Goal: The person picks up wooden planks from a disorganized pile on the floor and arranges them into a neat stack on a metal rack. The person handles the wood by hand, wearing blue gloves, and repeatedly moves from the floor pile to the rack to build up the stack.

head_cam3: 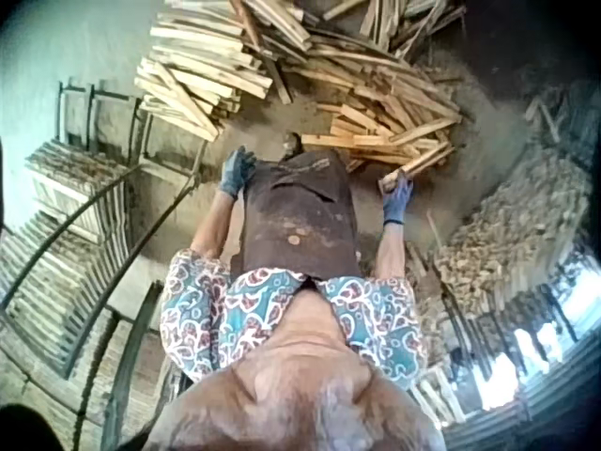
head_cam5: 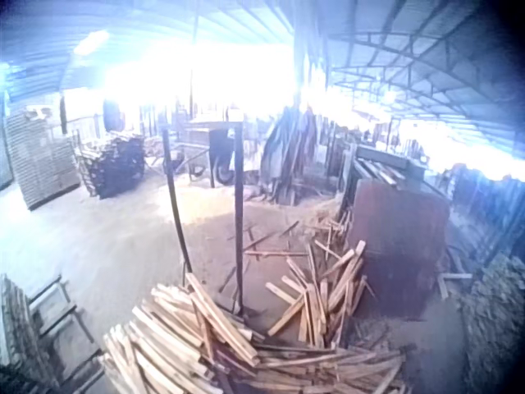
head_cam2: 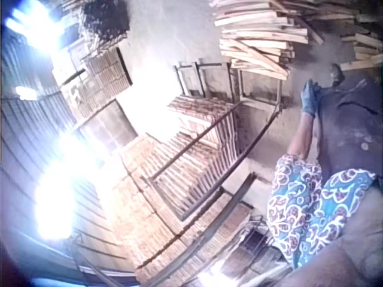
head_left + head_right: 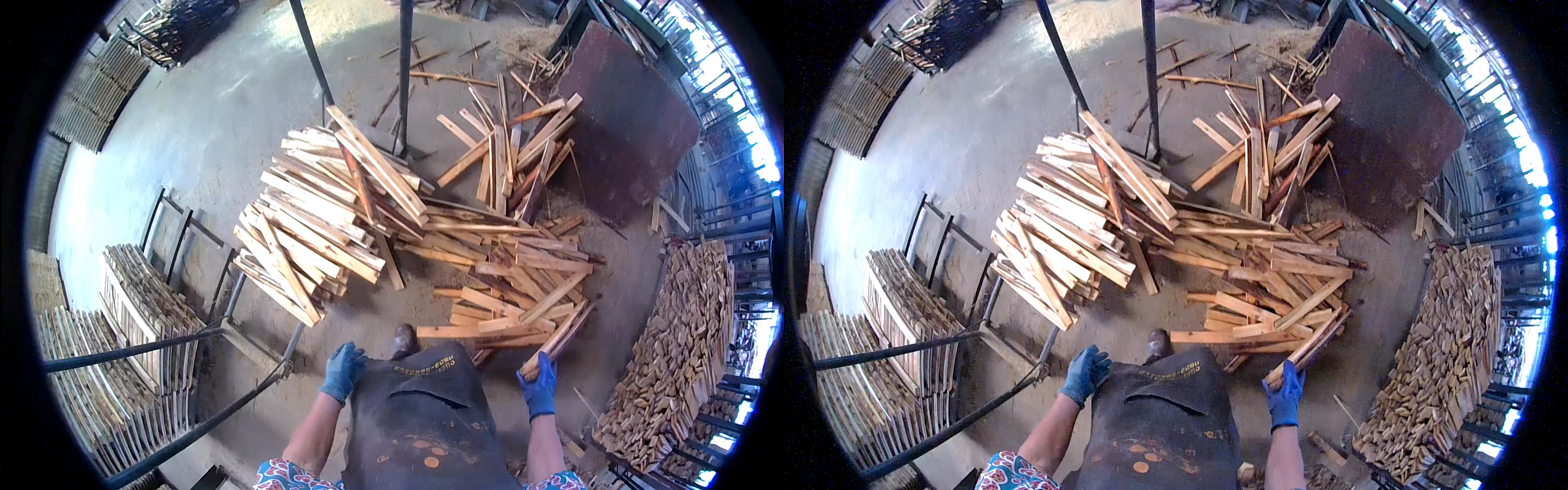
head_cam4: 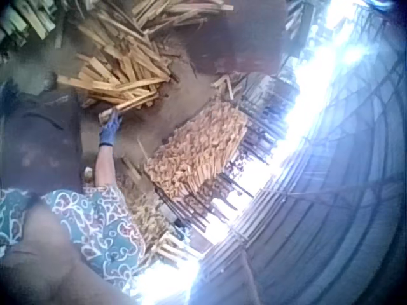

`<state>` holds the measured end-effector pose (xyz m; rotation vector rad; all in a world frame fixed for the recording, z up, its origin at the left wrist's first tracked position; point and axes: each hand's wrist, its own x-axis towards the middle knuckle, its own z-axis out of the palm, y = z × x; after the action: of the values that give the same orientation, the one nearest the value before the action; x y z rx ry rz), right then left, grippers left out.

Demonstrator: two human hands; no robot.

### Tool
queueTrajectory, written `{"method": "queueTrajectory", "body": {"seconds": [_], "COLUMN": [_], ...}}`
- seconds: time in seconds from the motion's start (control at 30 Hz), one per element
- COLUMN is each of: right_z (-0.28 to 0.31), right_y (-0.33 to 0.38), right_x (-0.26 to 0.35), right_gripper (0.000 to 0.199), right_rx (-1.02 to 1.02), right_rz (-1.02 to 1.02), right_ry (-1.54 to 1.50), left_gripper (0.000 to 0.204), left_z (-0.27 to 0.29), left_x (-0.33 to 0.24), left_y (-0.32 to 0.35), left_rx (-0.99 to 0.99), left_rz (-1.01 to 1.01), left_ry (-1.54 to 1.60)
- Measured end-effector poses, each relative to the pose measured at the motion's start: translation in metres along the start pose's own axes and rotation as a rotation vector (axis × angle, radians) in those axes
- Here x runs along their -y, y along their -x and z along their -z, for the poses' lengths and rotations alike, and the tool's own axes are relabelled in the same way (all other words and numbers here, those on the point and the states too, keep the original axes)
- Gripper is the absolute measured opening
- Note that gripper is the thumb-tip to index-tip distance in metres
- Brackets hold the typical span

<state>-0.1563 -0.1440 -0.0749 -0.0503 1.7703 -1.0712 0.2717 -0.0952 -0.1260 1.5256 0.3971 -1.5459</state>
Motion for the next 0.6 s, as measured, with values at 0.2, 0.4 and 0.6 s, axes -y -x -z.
{"method": "queueTrajectory", "body": {"seconds": [0.2, 0.4, 0.6], "right_z": [-0.059, -0.161, -0.272], "right_y": [-0.039, -0.049, -0.114], "right_x": [-0.044, -0.048, 0.012], "right_gripper": [0.007, 0.036, 0.049], "right_rx": [0.542, 0.866, 1.241], "right_rz": [0.436, 0.137, 0.164], "right_ry": [0.696, 0.483, 0.640], "left_gripper": [0.010, 0.041, 0.028], "left_z": [-0.023, -0.066, -0.057], "left_x": [-0.008, -0.038, -0.031], "left_y": [0.002, -0.025, -0.135], "left_rx": [0.310, 0.270, 0.390], "left_rz": [-1.248, -0.029, -0.627], "left_ry": [-1.246, -0.079, -0.274]}}
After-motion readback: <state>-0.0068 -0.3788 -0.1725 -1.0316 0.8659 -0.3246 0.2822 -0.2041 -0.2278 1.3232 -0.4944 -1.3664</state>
